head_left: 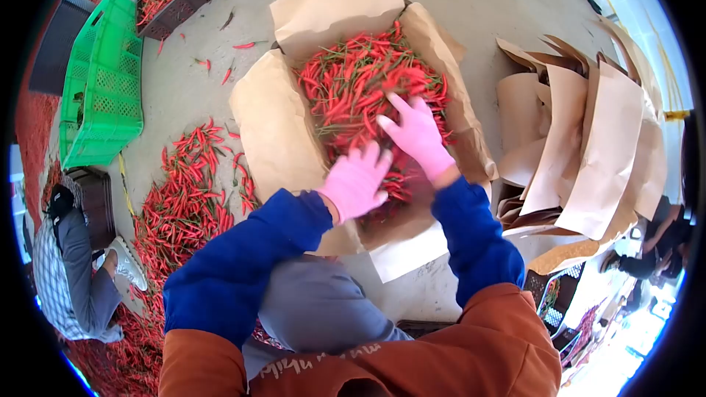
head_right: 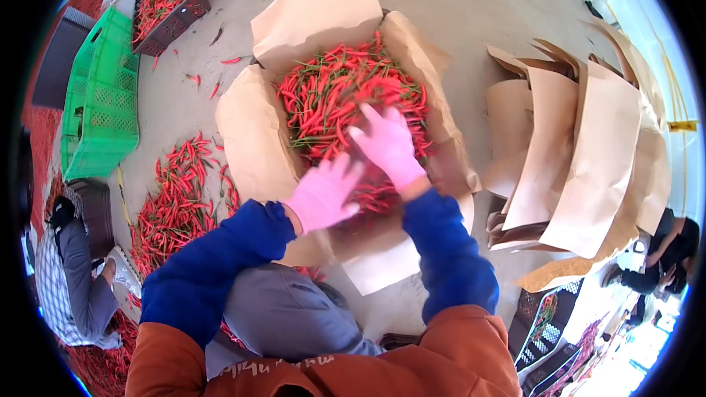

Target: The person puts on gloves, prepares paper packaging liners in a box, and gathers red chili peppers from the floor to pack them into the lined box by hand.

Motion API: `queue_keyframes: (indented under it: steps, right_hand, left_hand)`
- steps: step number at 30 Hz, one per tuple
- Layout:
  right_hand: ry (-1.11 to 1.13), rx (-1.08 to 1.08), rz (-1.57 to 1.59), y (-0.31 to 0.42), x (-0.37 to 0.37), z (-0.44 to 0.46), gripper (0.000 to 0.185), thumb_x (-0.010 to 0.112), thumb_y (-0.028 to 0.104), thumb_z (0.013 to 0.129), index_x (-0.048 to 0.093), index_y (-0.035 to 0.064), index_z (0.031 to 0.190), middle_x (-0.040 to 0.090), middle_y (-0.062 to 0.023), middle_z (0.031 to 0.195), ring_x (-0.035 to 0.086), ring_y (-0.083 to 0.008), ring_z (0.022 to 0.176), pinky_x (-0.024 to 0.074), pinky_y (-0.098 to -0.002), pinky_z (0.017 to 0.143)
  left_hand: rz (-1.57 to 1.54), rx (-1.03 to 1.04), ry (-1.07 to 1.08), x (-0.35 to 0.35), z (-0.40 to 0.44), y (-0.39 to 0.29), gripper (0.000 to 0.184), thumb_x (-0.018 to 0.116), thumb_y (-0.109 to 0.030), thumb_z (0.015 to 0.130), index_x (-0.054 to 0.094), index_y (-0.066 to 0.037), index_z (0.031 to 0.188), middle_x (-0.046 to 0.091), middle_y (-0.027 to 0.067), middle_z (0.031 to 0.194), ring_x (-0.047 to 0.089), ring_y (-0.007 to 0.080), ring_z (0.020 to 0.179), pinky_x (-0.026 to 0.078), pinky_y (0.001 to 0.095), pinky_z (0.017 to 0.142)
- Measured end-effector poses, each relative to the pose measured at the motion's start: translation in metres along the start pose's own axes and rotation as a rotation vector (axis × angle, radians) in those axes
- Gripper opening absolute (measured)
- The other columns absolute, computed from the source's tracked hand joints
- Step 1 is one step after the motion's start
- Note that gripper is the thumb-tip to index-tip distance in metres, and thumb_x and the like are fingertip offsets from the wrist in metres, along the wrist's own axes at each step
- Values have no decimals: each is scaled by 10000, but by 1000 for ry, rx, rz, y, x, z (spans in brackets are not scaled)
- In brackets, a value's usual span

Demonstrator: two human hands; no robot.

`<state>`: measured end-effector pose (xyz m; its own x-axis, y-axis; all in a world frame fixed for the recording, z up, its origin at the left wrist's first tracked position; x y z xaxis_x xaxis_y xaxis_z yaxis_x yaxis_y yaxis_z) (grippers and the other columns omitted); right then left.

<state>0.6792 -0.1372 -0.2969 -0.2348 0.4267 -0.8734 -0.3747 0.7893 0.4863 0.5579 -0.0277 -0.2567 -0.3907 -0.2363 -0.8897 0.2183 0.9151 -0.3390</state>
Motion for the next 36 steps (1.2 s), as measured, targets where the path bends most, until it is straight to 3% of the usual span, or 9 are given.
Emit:
queue_keyframes:
  steps: [8,14,21,24,27,30,33,35,36]
  right_hand:
    - [228,77,33,101,71,106,827,664,386,800,210,217,1470,241,-351,1424,330,-485,1288,341,-471,1057]
    - [184,-433,-165,-2,21,31,730,639,365,812,313,170,1436,407,-250,1357,389,-430,1258,350,-450,1051]
    - [142,-455,-394,-29,-28,-53,467,580,146,810,506,134,1271,496,-173,1274,476,-364,1181,402,-457,984]
    - [318,-245,-135,-67,-33,-69,651,582,69,768,399,141,1388,411,-244,1349,484,-414,1155,438,-432,955]
    - [653,-53,-667,-5,-72,-44,561,619,151,764,507,207,1311,561,-186,1205,595,-368,986,492,-440,851]
    - [416,-408,-354,122,-76,-19,486,641,198,791,552,162,1267,556,-205,1220,588,-358,1023,485,-436,867]
    - [590,-609,126,239,6,12,522,637,268,852,496,72,1315,527,-204,1297,543,-304,1167,447,-398,947]
    - [634,-654,398,288,120,46,632,634,350,865,422,27,1366,506,-193,1333,488,-272,1239,401,-365,1003]
    - [712,-371,453,317,150,47,730,647,413,840,378,11,1386,477,-202,1356,458,-280,1262,384,-361,1018]
  left_hand:
    - [-131,119,93,30,14,21,449,653,-257,774,558,-29,1149,499,180,1187,523,349,1053,458,438,881]
    - [-180,-6,56,24,14,28,694,651,-144,761,354,-78,1385,415,190,1327,455,371,1159,407,429,982]
    - [-357,335,-218,-8,-34,32,586,610,-113,790,442,-151,1350,381,184,1392,406,396,1241,392,460,1019]
    - [-299,5,-551,-44,-104,121,489,628,-121,799,520,-109,1276,524,161,1254,504,313,1165,421,407,982]
    - [-314,-587,-865,-51,-240,221,369,605,-156,795,611,-106,1160,658,121,943,648,266,840,519,356,743]
    - [-392,-1135,-1337,51,-443,315,421,609,-189,818,584,3,1192,672,152,1038,643,196,931,492,301,830]
    - [-178,-1846,-1021,120,-605,299,593,586,-414,787,562,-8,1219,634,238,1091,597,352,1064,450,393,937]
    - [-420,-2007,-998,175,-668,286,664,621,-426,785,507,-3,1284,632,194,1119,624,295,1004,465,352,892]
    - [-439,-2091,-973,186,-681,276,707,626,-456,777,484,-9,1307,609,210,1161,594,310,1067,443,361,930]
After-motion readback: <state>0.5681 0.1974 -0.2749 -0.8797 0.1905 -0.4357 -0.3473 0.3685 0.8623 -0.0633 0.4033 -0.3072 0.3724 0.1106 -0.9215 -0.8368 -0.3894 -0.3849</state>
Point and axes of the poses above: each hand's wrist, its own z-axis towards the middle knuckle, its own x-axis out of the palm, y = z × x, the point moved 3 cm from there along z, towards the middle knuckle
